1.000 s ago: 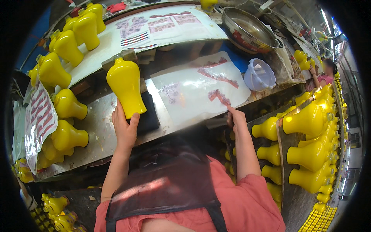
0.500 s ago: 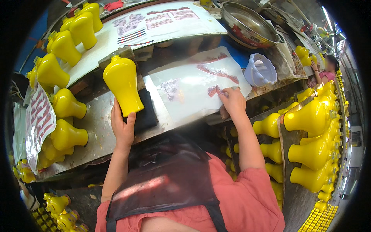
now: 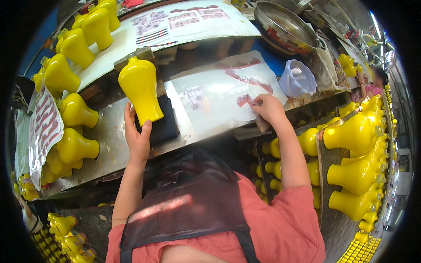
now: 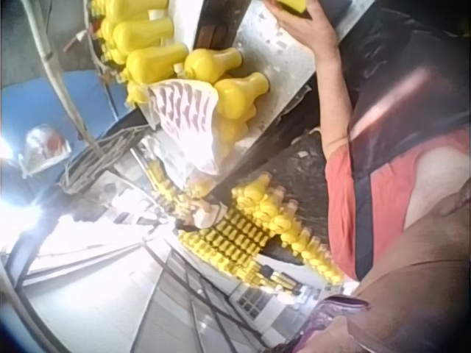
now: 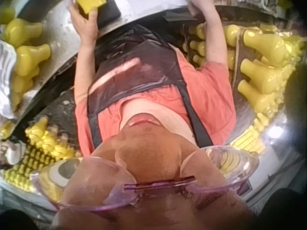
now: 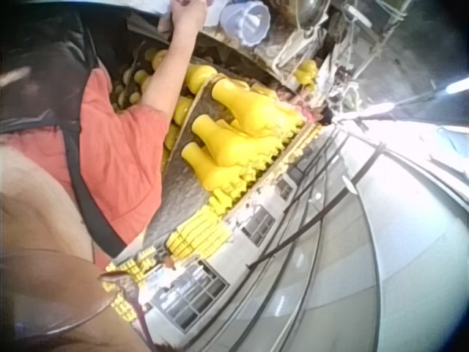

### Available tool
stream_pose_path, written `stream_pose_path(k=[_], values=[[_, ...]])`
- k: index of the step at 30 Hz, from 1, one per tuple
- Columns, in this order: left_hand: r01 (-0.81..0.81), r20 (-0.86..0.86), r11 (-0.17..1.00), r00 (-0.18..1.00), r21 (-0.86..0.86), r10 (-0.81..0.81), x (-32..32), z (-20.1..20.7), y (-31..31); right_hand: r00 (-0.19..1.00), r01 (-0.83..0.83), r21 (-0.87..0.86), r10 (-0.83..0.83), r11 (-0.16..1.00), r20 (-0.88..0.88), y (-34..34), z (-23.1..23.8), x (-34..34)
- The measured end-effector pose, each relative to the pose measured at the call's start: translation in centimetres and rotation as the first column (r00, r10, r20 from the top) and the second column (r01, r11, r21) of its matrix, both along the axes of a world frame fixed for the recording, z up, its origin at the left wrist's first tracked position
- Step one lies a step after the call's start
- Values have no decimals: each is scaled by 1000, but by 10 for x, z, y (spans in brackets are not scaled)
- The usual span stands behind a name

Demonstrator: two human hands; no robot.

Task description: The person applies stickers to yellow ceramic vases. They pick up a vase, peel a sticker from a sheet, and carefully place it on the vase's neck and body, smoothing it down with their fingers. The process is repeated for multiple vases.

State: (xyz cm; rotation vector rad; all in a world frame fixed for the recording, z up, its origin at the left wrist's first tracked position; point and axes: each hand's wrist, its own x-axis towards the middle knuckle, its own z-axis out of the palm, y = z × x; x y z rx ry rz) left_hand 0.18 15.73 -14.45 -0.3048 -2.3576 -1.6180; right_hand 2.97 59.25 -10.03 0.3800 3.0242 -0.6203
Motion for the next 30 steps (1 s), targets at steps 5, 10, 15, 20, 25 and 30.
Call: stream_pose_path(k=[5, 10, 15, 20, 25, 30], values=[[-122, -235, 987, 967, -108, 94, 8, 22, 3, 997, 22, -140, -11, 990, 83, 4, 6, -2], [54, -451, 997, 889, -59, -75, 23, 61, 18, 978, -16, -653, 148, 757, 147, -8, 43, -9], [521, -77, 851, 853, 62, -517, 24, 86, 55, 894, -30, -876, 404, 481, 191, -62, 109, -13], [563, 172, 627, 655, 539, -736, 9, 88, 82, 770, -158, -858, 605, 489, 203, -109, 165, -9], [499, 340, 471, 333, 728, -879, 8, 83, 74, 702, -231, -842, 683, 488, 204, -126, 182, -11], [409, 340, 455, 326, 791, -882, 11, 83, 48, 705, -229, -834, 676, 503, 214, -126, 179, -15]])
